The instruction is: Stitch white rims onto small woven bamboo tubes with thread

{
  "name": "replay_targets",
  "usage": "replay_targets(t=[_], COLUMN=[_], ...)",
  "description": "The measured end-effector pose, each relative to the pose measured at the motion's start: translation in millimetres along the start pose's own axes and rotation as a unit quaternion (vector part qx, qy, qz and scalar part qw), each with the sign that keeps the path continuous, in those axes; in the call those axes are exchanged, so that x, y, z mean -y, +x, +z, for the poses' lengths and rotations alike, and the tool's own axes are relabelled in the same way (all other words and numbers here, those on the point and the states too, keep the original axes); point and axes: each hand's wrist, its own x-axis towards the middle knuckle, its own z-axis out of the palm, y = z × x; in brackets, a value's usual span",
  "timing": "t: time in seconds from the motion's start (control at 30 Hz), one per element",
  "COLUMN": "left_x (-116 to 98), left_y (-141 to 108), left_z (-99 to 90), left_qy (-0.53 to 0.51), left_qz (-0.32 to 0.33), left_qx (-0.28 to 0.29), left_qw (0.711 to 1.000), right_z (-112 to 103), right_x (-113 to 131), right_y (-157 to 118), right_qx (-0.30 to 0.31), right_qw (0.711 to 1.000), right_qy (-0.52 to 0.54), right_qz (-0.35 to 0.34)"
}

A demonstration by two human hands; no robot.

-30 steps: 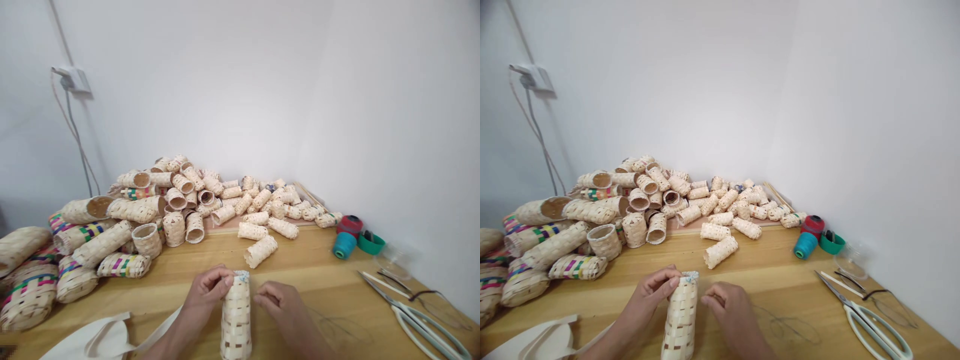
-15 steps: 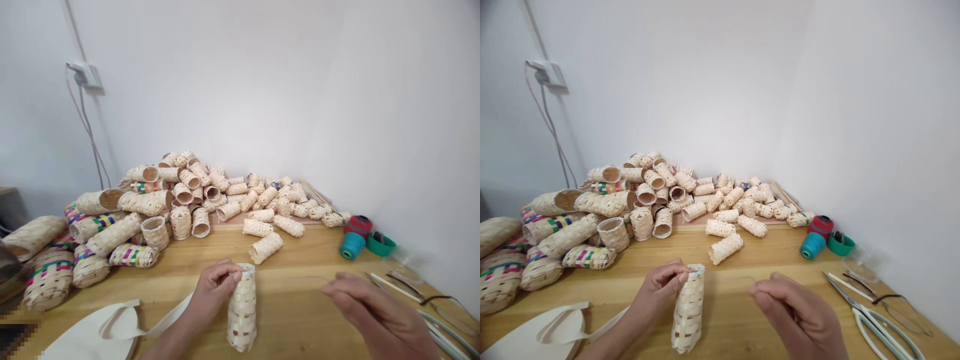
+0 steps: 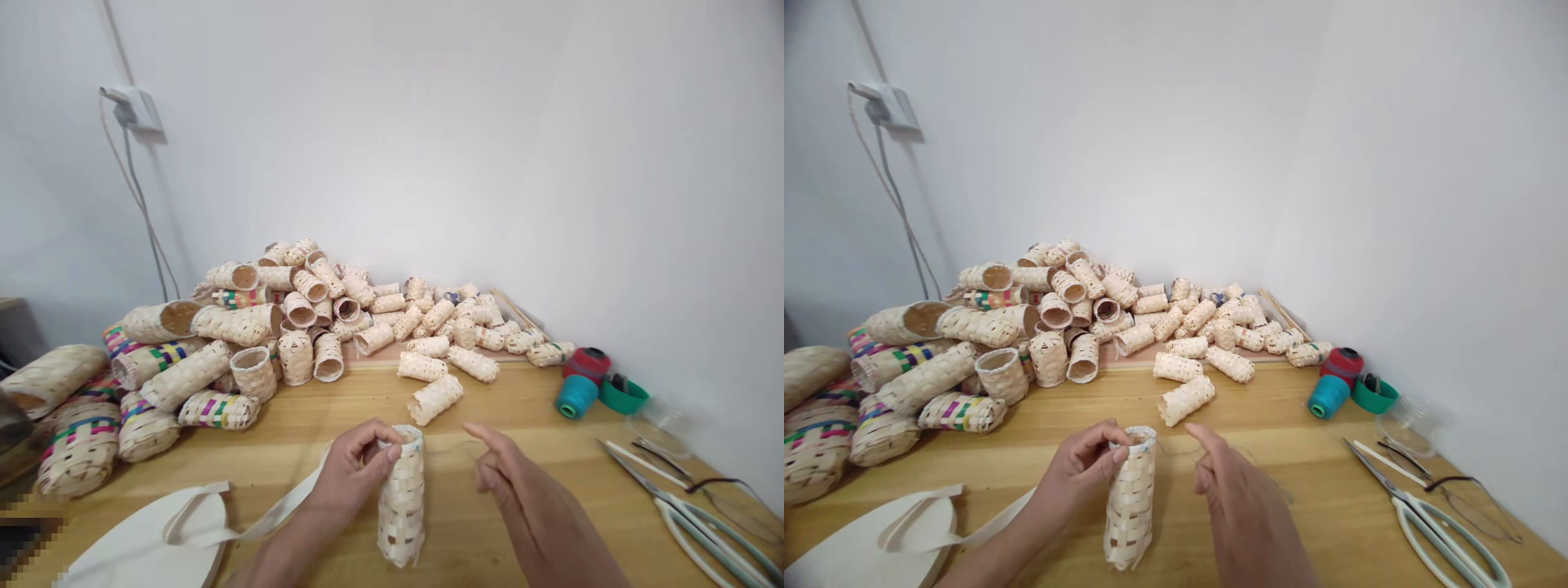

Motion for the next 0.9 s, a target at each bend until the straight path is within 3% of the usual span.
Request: replay_targets(t=[0.3,0.53,0.9], left_x=[-11,-16,-11], left_y=[-5,-5,-4], left_z=[1.3,2.9,2.0], left_qy=[0.159,0.159,0.155], left_qz=[0.113,0.099,0.099], left_qx=[0.013,0.022,0.025], left_qw=[0.981,0.982,0.983], right_z=[25,44,47], right_x=[7,9,4], right_y=[3,4,6], right_qx=[0.025,0.032,0.005], right_qw=[0.993,0.990,0.994], right_qy=[0.112,0.135,0.104], right_qz=[-0.026,-0.004,-0.042])
